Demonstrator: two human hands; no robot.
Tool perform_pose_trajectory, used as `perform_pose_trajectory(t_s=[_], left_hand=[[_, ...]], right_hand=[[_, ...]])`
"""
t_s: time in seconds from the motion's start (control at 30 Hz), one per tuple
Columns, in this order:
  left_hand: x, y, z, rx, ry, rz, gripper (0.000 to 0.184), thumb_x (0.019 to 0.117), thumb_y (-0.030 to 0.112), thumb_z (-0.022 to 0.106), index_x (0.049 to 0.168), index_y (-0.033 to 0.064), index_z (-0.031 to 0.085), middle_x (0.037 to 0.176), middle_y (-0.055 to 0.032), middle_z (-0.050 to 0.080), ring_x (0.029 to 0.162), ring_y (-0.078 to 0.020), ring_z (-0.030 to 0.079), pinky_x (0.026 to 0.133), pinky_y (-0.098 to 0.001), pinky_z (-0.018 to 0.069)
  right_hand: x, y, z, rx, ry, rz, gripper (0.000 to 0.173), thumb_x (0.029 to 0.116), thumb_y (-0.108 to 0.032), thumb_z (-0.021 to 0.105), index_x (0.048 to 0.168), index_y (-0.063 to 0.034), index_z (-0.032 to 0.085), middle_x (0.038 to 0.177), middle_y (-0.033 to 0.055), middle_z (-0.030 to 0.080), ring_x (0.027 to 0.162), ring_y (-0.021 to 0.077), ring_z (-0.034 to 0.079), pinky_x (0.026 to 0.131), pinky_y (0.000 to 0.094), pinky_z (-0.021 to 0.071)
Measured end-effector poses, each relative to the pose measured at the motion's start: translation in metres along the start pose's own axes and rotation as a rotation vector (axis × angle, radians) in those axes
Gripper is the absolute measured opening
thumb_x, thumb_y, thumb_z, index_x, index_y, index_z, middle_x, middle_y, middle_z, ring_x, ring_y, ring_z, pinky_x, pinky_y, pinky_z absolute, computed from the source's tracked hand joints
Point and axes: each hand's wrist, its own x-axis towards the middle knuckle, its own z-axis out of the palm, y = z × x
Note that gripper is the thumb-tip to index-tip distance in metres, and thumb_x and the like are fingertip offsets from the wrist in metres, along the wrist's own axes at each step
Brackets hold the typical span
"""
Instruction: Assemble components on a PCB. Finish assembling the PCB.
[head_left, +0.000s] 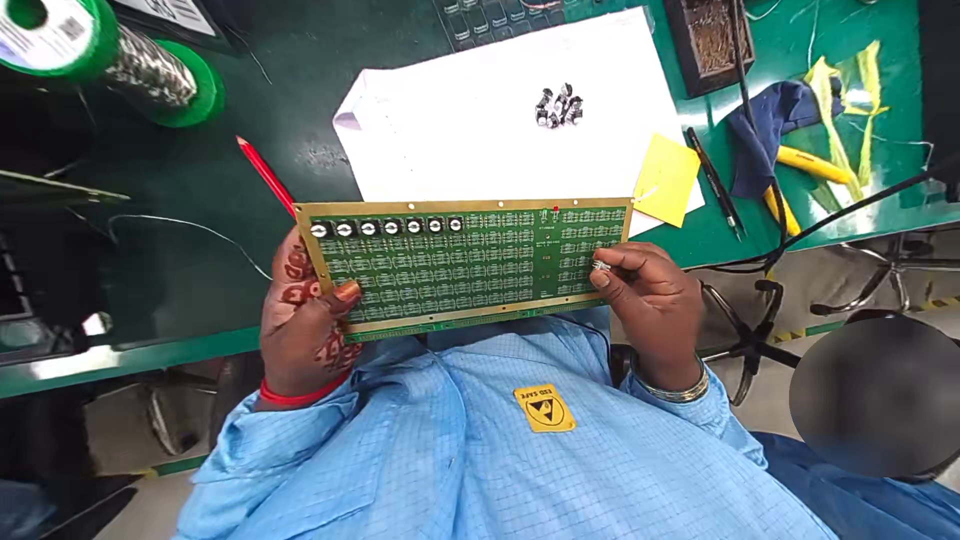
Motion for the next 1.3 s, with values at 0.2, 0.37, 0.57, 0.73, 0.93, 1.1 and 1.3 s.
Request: perform_pose_trajectory(t_s=[0.2, 0.37, 0.57, 0.73, 0.93, 1.1, 1.3], left_hand=[[0.0, 0.001, 0.001, 0.003, -0.01, 0.01, 0.054, 0.0911, -0.003, 0.048, 0.141, 0.017, 0.047, 0.122, 0.0114, 0.069, 0.11, -0.0049, 0.067, 0.096, -0.0251, 0.0565], [0.0, 0.001, 0.001, 0.01, 0.0, 0.0, 0.053, 0.091, -0.003, 0.048, 0.14, 0.0169, 0.048, 0.121, 0.0115, 0.069, 0.109, -0.0043, 0.067, 0.095, -0.0245, 0.0569], [0.001, 0.005, 0.004, 0.035, 0.014, -0.019, 0.055, 0.0899, -0.005, 0.045, 0.141, 0.0163, 0.046, 0.121, 0.0129, 0.068, 0.11, -0.0029, 0.066, 0.095, -0.0226, 0.056], [0.001, 0.004, 0.004, 0.026, 0.005, -0.015, 0.055, 0.0899, -0.005, 0.046, 0.14, 0.0168, 0.047, 0.121, 0.0123, 0.069, 0.109, -0.0032, 0.067, 0.094, -0.0227, 0.0564], [0.002, 0.005, 0.003, 0.037, 0.004, -0.024, 0.055, 0.0898, -0.005, 0.045, 0.14, 0.0162, 0.046, 0.121, 0.0125, 0.069, 0.109, -0.0029, 0.067, 0.094, -0.0224, 0.0564], [0.001, 0.004, 0.003, 0.026, 0.024, -0.018, 0.053, 0.09, -0.003, 0.049, 0.139, 0.0165, 0.048, 0.119, 0.0124, 0.069, 0.108, -0.0031, 0.067, 0.093, -0.0227, 0.0566], [0.001, 0.001, 0.0, 0.035, 0.027, -0.007, 0.053, 0.089, -0.003, 0.049, 0.14, 0.0132, 0.048, 0.119, 0.012, 0.07, 0.108, -0.0032, 0.067, 0.094, -0.0227, 0.056]], right_hand=[[0.001, -0.005, 0.001, 0.13, 0.012, 0.074, 0.02, 0.0938, -0.005, 0.07, 0.114, -0.006, 0.073, 0.104, -0.0028, 0.072, 0.085, 0.0059, 0.07, 0.078, 0.0256, 0.0626], [0.003, -0.003, -0.003, 0.351, 0.001, 0.208, 0.024, 0.0933, -0.002, 0.071, 0.117, -0.0075, 0.074, 0.102, 0.0017, 0.077, 0.084, 0.0095, 0.074, 0.078, 0.0268, 0.0637], [0.004, -0.003, -0.009, 0.563, -0.021, 0.27, 0.024, 0.0911, -0.003, 0.073, 0.114, -0.0086, 0.075, 0.109, 0.0051, 0.075, 0.088, 0.0109, 0.073, 0.081, 0.0274, 0.0626], [0.003, 0.0, -0.009, 0.693, -0.045, 0.273, 0.022, 0.0934, -0.004, 0.071, 0.115, -0.0079, 0.074, 0.106, 0.0065, 0.075, 0.088, 0.0122, 0.074, 0.082, 0.0286, 0.0627], [0.002, 0.0, -0.008, 0.721, -0.033, 0.274, 0.024, 0.0913, -0.002, 0.072, 0.114, -0.0075, 0.075, 0.108, 0.007, 0.075, 0.089, 0.0121, 0.073, 0.082, 0.0278, 0.0624], [0.003, 0.0, -0.007, 0.807, -0.065, 0.31, 0.023, 0.0919, -0.001, 0.071, 0.114, -0.0061, 0.075, 0.109, 0.008, 0.075, 0.09, 0.0128, 0.074, 0.085, 0.0289, 0.0621], [0.004, -0.001, -0.005, 0.985, -0.114, 0.375, 0.022, 0.0947, -0.004, 0.068, 0.114, -0.0093, 0.075, 0.108, 0.007, 0.075, 0.089, 0.0116, 0.073, 0.085, 0.0263, 0.0607]])
